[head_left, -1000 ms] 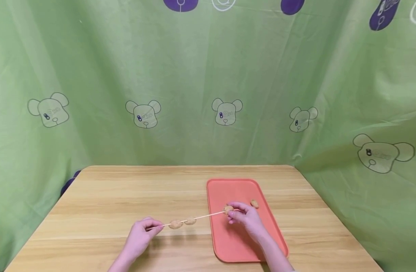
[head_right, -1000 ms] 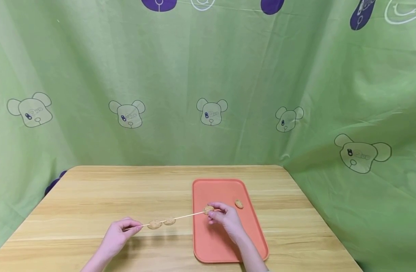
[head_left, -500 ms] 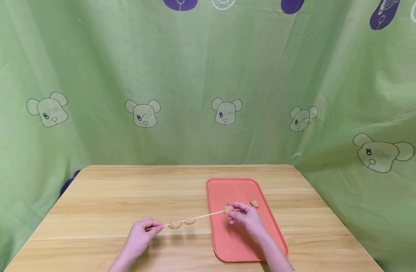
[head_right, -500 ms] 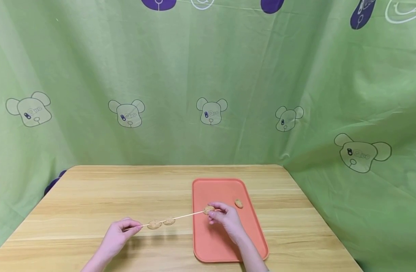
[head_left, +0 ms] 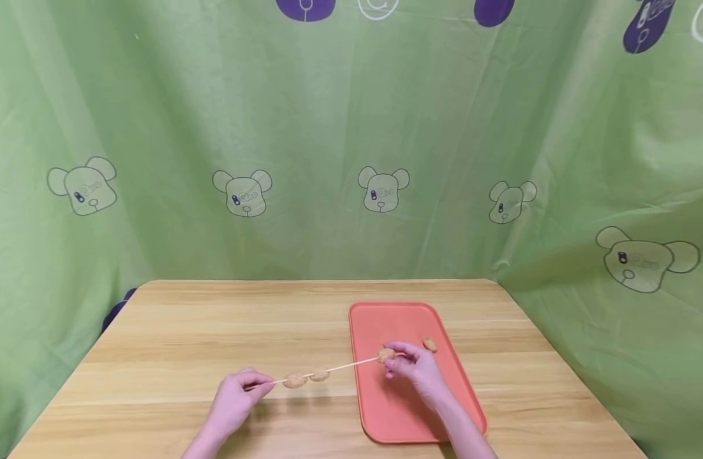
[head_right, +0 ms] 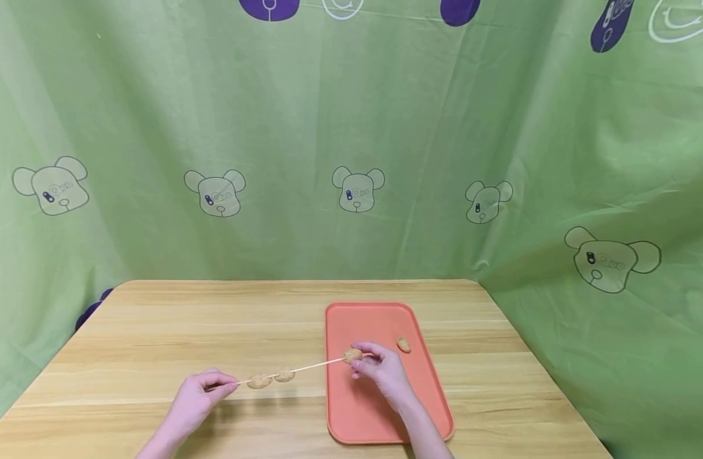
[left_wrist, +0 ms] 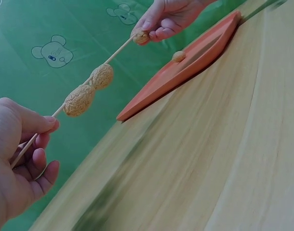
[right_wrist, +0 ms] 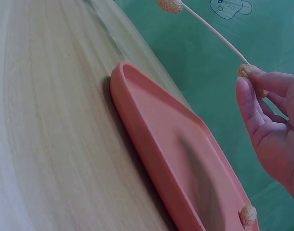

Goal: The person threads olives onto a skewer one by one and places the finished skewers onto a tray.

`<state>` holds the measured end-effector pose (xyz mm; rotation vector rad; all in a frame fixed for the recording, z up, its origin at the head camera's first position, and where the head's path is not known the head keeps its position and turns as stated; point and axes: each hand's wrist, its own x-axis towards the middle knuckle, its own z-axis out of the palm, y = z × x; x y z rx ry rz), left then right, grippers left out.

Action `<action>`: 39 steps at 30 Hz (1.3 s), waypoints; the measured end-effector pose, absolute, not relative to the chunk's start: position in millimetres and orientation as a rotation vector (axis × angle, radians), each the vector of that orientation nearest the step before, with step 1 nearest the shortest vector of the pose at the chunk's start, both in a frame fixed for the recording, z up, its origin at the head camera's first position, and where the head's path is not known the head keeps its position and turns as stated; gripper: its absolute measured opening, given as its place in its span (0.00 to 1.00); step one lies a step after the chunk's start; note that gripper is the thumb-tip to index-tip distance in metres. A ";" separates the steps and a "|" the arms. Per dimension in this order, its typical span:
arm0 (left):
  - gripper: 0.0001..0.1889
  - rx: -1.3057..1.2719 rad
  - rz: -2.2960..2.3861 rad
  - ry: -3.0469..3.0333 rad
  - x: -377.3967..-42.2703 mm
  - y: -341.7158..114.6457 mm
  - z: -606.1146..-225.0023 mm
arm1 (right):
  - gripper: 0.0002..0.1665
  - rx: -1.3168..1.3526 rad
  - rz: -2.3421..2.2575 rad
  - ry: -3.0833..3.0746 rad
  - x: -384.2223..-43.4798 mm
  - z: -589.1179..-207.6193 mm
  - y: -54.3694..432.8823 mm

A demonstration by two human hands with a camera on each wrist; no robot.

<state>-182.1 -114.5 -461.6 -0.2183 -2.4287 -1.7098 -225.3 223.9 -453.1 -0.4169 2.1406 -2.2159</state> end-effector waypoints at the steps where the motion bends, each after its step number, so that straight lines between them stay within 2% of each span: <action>1: 0.02 -0.219 -1.705 -2.425 -181.8 -114.6 -461.4 | 0.28 -0.432 -2.213 2.144 -225.1 -453.1 223.9; 15: 0.02 -0.219 -1.678 -2.409 -179.4 -115.8 -455.4 | 0.26 -0.598 -2.187 2.218 -224.4 -450.4 221.9; 33: 0.03 -0.198 -1.701 -2.390 -178.2 -115.3 -453.2 | 0.26 -0.645 -2.188 2.259 -220.2 -445.9 216.3; 39: 0.03 -0.177 -1.713 -2.394 -178.9 -114.1 -451.6 | 0.25 -0.736 -2.225 2.200 -220.9 -444.6 216.3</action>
